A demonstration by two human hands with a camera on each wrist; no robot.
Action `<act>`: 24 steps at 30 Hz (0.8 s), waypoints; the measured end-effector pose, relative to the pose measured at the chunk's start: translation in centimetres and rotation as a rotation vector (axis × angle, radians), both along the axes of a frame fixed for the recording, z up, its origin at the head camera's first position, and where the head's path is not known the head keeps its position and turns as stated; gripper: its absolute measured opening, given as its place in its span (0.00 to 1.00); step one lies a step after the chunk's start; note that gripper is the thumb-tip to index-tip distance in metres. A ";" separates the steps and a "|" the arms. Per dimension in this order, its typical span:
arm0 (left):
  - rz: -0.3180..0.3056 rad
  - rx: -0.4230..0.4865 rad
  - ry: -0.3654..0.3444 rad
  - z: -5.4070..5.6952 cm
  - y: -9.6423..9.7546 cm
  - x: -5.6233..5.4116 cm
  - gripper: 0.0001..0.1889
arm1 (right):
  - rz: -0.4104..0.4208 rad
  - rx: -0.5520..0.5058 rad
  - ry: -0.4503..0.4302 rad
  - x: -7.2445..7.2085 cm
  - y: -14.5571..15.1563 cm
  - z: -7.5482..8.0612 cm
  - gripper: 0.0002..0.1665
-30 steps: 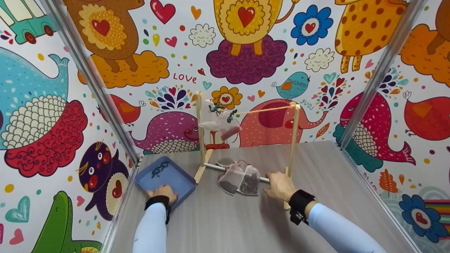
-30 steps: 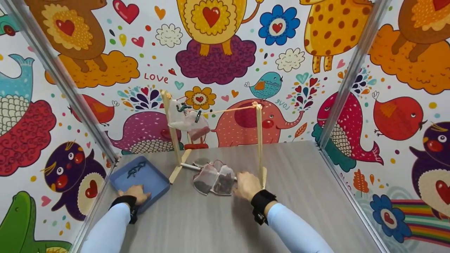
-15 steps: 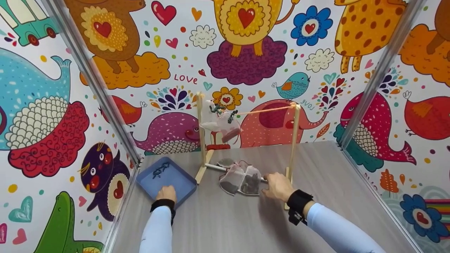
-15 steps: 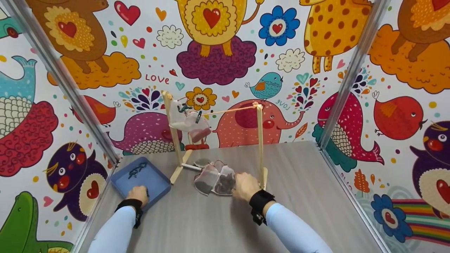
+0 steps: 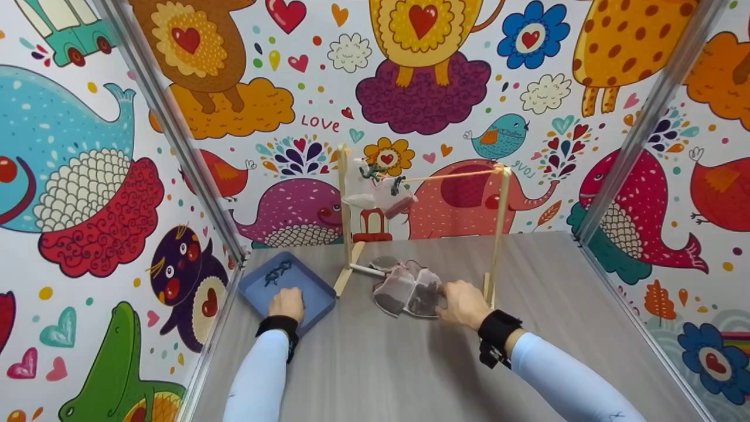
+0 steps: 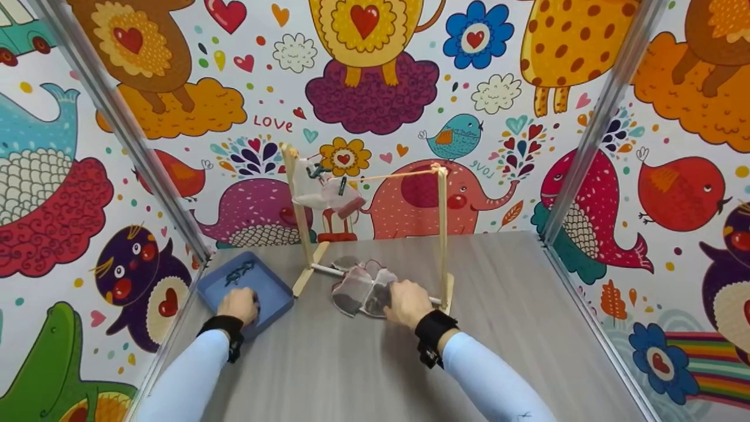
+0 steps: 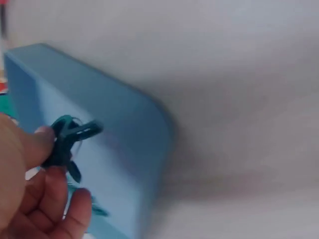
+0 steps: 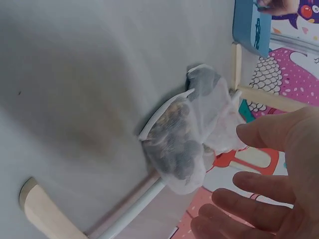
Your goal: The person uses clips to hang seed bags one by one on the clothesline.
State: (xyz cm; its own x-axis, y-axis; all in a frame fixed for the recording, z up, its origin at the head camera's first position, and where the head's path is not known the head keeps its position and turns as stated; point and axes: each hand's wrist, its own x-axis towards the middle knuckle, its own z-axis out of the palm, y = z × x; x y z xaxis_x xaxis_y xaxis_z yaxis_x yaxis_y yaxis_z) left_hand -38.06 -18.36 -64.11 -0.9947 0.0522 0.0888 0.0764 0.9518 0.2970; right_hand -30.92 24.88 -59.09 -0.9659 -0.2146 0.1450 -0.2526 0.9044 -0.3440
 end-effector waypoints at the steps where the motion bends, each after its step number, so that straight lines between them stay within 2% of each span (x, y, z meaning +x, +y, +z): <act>1: -0.005 0.034 0.010 0.7 0.4 -0.3 0.06 | 0.004 -0.004 0.000 0.0 -0.1 0.2 0.14; 6: -0.032 0.245 0.080 4.1 4.1 -1.1 0.09 | 0.027 -0.031 0.029 -0.1 -1.0 1.2 0.16; 8: -0.071 0.337 0.135 5.1 6.1 -1.1 0.10 | 0.041 -0.048 0.051 -0.1 -1.5 1.6 0.16; 11: -0.147 0.484 0.157 6.6 9.3 -0.6 0.10 | 0.065 -0.077 0.069 -0.1 -2.2 2.2 0.15; 15: -0.228 0.666 0.073 8.0 13.6 0.5 0.10 | 0.105 -0.112 0.074 -0.4 -3.1 3.0 0.22; 19: -0.272 0.835 -0.049 8.4 16.8 1.5 0.10 | 0.107 -0.109 0.080 -0.9 -3.5 3.6 0.32; 22: -0.280 0.956 -0.130 8.5 18.4 2.0 0.10 | 0.108 -0.100 0.091 -1.1 -3.4 3.9 0.28; 24: -0.278 1.013 -0.156 8.6 18.9 2.2 0.09 | 0.120 -0.098 0.111 -1.1 -3.3 3.9 0.24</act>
